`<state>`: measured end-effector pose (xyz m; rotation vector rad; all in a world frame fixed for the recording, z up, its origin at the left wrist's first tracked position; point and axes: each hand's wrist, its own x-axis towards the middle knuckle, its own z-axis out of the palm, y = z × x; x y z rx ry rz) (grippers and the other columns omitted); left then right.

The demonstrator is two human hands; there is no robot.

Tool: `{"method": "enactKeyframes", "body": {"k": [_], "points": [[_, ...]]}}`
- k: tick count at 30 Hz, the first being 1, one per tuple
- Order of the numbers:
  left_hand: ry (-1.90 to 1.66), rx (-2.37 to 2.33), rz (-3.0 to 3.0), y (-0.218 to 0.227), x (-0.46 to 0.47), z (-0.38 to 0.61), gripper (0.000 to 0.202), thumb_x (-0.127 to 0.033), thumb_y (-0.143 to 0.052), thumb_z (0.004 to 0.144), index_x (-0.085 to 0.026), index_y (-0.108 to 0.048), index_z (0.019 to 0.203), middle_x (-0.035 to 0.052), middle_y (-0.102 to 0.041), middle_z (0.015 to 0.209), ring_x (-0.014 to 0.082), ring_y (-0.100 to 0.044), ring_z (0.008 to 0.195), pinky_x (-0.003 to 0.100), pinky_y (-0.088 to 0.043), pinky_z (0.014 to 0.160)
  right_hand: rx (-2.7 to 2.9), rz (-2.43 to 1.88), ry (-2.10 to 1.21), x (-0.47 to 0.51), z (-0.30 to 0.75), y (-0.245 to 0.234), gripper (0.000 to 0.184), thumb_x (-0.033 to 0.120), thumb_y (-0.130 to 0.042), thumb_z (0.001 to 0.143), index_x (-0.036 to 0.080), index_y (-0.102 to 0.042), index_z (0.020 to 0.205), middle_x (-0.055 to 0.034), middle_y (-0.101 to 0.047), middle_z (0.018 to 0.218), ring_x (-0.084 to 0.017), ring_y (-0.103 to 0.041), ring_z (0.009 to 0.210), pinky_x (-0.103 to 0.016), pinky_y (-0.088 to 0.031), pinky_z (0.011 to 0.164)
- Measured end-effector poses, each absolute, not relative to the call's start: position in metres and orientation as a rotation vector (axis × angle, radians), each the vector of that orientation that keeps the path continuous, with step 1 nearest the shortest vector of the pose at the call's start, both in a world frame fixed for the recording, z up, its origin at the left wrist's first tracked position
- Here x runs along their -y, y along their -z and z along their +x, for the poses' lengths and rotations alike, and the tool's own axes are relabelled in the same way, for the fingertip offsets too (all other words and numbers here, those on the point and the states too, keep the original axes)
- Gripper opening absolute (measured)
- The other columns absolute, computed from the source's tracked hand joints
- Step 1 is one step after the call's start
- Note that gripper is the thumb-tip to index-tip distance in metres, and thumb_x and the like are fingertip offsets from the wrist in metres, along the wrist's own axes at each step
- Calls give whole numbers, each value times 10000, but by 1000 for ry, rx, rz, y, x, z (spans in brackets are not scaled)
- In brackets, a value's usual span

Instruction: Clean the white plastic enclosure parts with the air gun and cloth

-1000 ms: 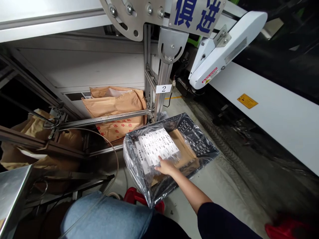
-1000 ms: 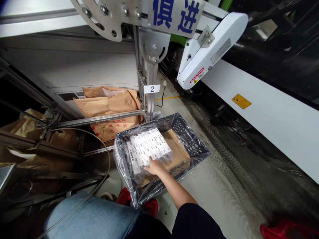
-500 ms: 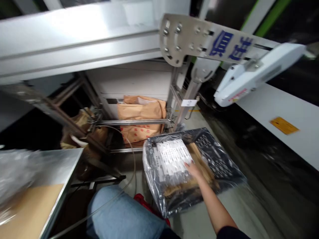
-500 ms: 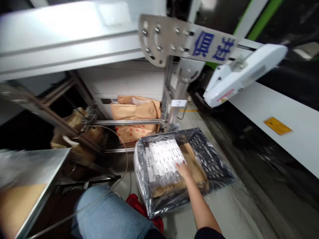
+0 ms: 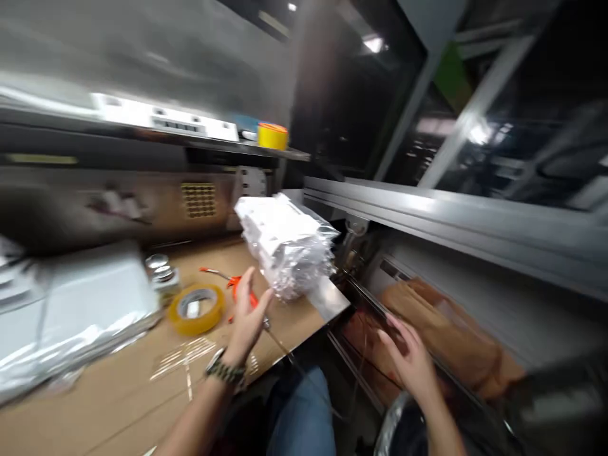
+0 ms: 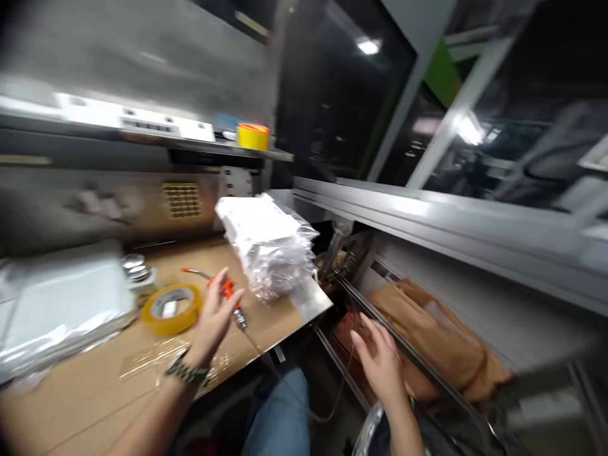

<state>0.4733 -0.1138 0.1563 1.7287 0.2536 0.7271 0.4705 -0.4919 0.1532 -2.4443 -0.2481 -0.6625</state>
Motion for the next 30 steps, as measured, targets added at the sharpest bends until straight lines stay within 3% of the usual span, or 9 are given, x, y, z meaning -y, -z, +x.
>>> {"method": "enactKeyframes", "body": {"k": [3,7,9,14,18,24,30], "points": [[-661,-317,1592,-156,129,515,750,-370,-608,863,-160,-348,1534,188,-313,1655,300,-300,1539,464,-251,1267,805,-2407,843,368,521,-223,567,476,-607,965,267,-513,1483,-131,-544,1491,-302,-511,1400,-536,-415,1180],[-577,-284,1488,-146,139,533,803,-333,-590,880,-142,-262,1587,188,-201,1700,285,-186,1579,425,-193,1287,1210,-2381,932,254,557,-267,748,516,-672,923,253,-390,1564,-166,-462,1542,-341,-425,1461,-560,-396,1181],[-549,-239,1486,-139,138,529,797,-321,-595,873,-140,-292,1587,170,-222,1702,284,-174,1582,426,-175,1293,1316,-2468,948,226,573,-268,786,551,-687,900,250,-393,1563,-182,-443,1547,-368,-420,1459,-572,-414,1156],[-482,-183,1524,-128,134,514,794,-326,-601,868,-169,-323,1594,128,-321,1676,304,-215,1570,492,-170,1300,1334,-2586,1030,211,595,-253,654,513,-649,933,226,-488,1497,-201,-515,1462,-359,-543,1357,-508,-529,1030],[-444,-161,1536,-128,138,509,842,-278,-593,835,-195,-282,1613,88,-305,1688,294,-226,1566,478,-171,1304,1323,-2591,1174,216,595,-246,600,483,-689,912,213,-560,1432,-197,-554,1438,-356,-596,1308,-459,-577,955],[-389,-182,1513,-127,151,507,965,-253,-599,791,-117,-156,1637,117,-296,1689,356,-217,1558,502,-198,1297,1422,-2593,1355,217,596,-244,514,429,-733,890,240,-638,1359,-173,-552,1470,-354,-629,1275,-433,-584,944],[-384,-180,1476,-127,156,505,1046,-251,-630,749,-127,-104,1645,95,-291,1693,322,-123,1586,451,-184,1306,1394,-2633,1329,218,598,-242,503,433,-702,905,231,-630,1361,-166,-549,1476,-348,-613,1294,-429,-567,968]]}}
